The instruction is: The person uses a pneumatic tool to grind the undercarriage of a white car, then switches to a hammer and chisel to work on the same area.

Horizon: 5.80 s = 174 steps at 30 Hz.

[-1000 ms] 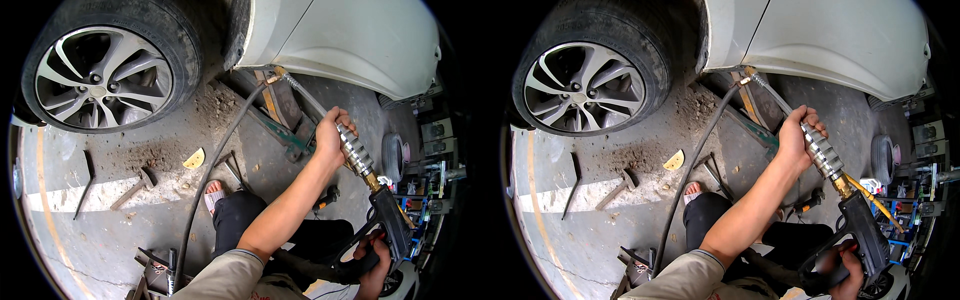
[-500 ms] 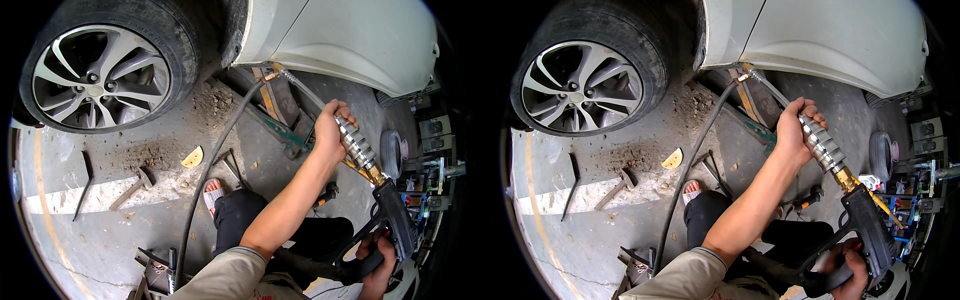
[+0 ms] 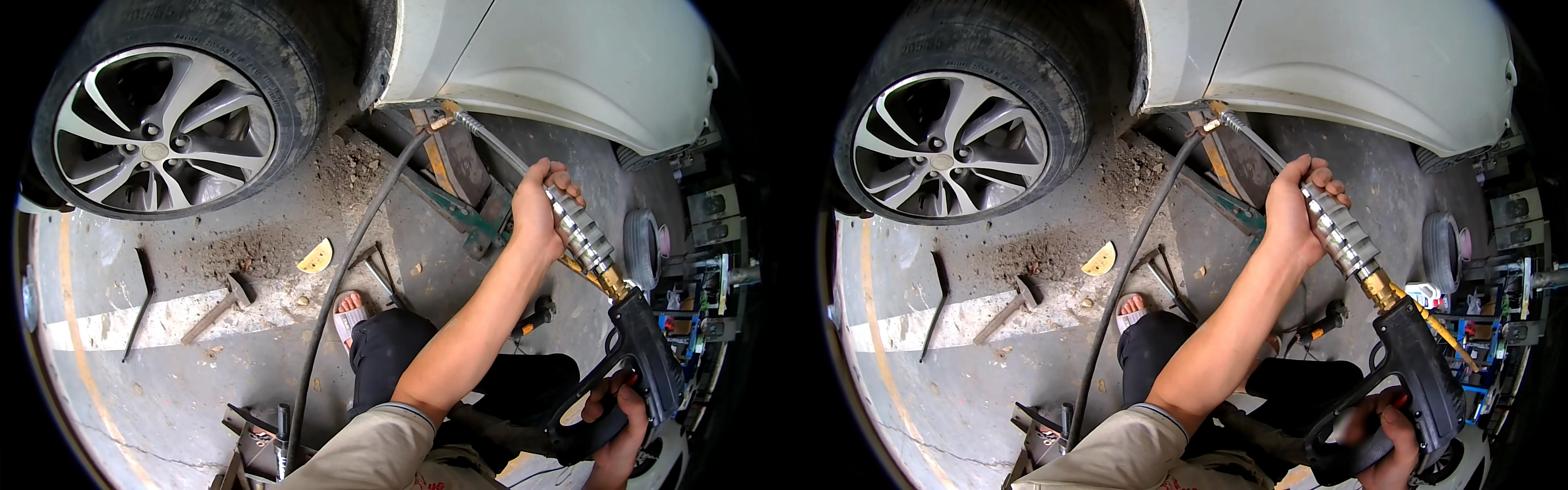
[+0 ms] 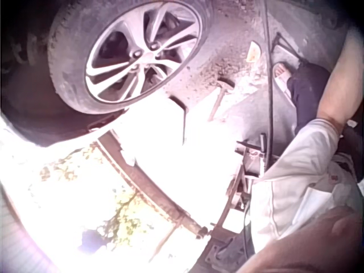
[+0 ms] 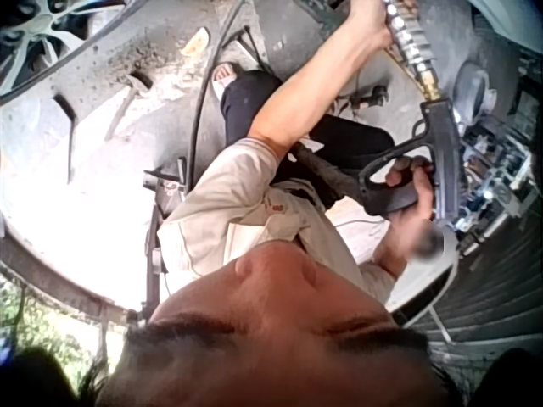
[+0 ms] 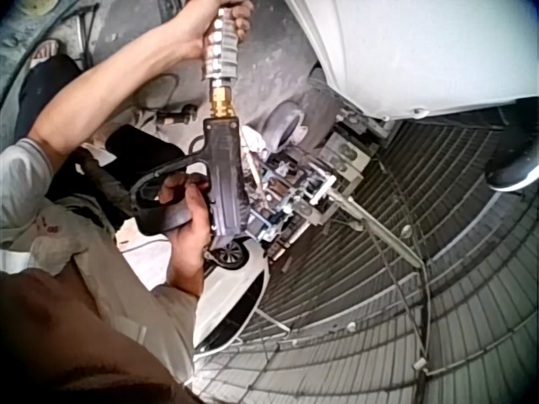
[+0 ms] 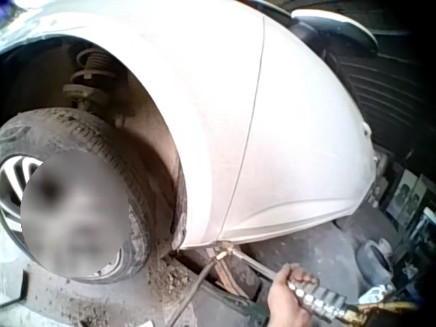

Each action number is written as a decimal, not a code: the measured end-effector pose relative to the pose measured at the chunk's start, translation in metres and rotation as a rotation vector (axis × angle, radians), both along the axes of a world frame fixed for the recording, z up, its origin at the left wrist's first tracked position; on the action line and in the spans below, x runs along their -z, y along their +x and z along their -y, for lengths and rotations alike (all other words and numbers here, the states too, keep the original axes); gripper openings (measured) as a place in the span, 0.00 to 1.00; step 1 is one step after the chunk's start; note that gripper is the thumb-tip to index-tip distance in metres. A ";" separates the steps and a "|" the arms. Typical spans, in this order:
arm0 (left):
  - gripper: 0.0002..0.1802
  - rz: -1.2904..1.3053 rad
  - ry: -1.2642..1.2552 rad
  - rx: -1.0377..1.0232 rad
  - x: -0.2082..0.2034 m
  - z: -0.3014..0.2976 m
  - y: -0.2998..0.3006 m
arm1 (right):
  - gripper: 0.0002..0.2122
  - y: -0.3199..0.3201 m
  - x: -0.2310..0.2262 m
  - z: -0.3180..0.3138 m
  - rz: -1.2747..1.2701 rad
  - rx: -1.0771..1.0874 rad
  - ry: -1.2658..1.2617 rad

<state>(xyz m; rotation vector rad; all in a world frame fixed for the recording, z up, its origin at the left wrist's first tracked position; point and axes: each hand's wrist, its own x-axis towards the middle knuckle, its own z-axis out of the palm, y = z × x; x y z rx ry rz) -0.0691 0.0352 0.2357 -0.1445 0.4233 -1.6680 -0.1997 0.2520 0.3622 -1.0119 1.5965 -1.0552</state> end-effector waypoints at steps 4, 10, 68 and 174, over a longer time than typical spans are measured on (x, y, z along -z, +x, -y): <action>0.07 -0.002 0.005 0.005 0.002 0.001 0.001 | 0.10 0.006 -0.001 0.002 0.001 0.019 0.018; 0.07 0.006 0.003 0.007 0.000 0.000 0.000 | 0.10 -0.001 0.001 0.000 0.002 0.033 0.012; 0.09 0.074 0.097 -0.058 0.025 0.027 0.015 | 0.11 -0.011 0.012 0.002 -0.030 0.135 -0.001; 0.15 0.714 -0.086 0.255 0.093 -0.006 0.034 | 0.09 -0.081 0.169 -0.032 1.304 0.359 0.584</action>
